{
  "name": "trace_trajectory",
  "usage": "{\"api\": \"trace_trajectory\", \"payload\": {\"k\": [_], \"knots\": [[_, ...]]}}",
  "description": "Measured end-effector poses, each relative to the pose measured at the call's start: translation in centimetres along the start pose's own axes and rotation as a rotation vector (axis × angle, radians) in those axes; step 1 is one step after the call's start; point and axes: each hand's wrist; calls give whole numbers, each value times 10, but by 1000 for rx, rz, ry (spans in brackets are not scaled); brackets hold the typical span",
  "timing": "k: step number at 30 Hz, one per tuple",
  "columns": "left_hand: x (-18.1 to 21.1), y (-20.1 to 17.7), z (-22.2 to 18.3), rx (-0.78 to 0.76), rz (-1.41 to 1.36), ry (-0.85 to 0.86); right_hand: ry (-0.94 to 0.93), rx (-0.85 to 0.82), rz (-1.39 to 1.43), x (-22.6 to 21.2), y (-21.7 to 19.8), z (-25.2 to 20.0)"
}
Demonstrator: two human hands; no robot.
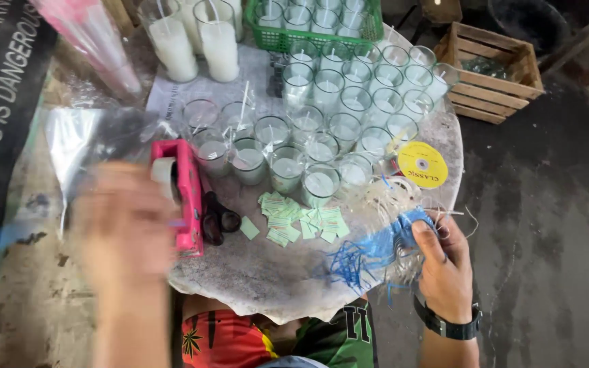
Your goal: The person applies stickers to small glass candle jars, secures them with tape using a dispenser, places them in plastic sleeves, and handles blue decorative wicking or netting by hand.
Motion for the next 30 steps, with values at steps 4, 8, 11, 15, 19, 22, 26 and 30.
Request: {"api": "trace_trajectory", "payload": {"k": [4,8,11,15,19,22,26,30], "knots": [[-106,-9,27,77,1915,41,26,-14,41,-7,15,-6],[-128,-22,44,-225,2053,14,-95,-61,-27,-18,18,-11],[-132,-35,55,-176,2111,-59,-57,-33,-71,-13,20,-15],[-134,-43,65,-24,1680,-145,-137,-96,-161,-12,20,-13],[-105,-20,72,37,1403,130,-39,-44,-4,3,16,-9],[-88,27,65,168,1260,359,45,-1,41,4,12,-7],[-58,53,35,6,1455,387,109,27,77,2,12,-2],[-71,23,7,119,1414,245,29,-13,88,7,15,2]]}}
Point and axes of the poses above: each hand's wrist, its own z-axis towards the middle knuckle, its own y-axis out of the palm, x = y × z, and after that the axes turned 14 degrees about -z, right-handed
